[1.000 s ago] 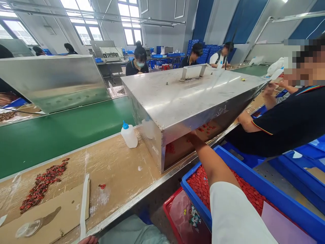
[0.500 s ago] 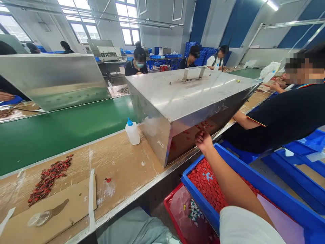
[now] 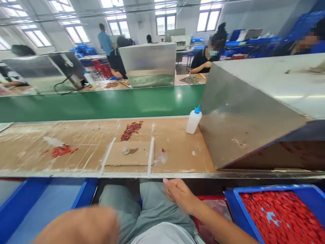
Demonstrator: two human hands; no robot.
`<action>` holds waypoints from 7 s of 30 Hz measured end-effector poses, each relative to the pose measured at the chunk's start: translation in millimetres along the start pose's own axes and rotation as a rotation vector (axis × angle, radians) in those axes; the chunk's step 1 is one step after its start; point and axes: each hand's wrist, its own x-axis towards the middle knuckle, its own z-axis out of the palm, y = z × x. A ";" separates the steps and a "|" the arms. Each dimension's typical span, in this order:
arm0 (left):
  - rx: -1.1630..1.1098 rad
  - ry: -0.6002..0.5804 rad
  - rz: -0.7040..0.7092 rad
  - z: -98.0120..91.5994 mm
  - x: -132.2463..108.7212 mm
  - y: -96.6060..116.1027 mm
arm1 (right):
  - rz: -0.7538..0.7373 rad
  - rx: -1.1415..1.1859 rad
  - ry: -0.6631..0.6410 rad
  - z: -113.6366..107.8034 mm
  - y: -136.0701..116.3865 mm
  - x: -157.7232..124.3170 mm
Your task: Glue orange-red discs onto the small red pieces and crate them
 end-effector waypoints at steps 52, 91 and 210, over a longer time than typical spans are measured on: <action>-1.264 -0.218 -0.193 -39.9 -8.0 -7.4 | -0.178 0.018 -0.091 96.2 -45.6 114.3; -1.309 0.343 0.081 -208.4 47.2 -10.7 | 0.031 -0.554 -0.315 310.8 -62.3 370.6; -0.812 -0.226 -0.345 -15.9 41.1 -51.3 | -0.664 -0.600 0.068 65.7 -45.6 166.8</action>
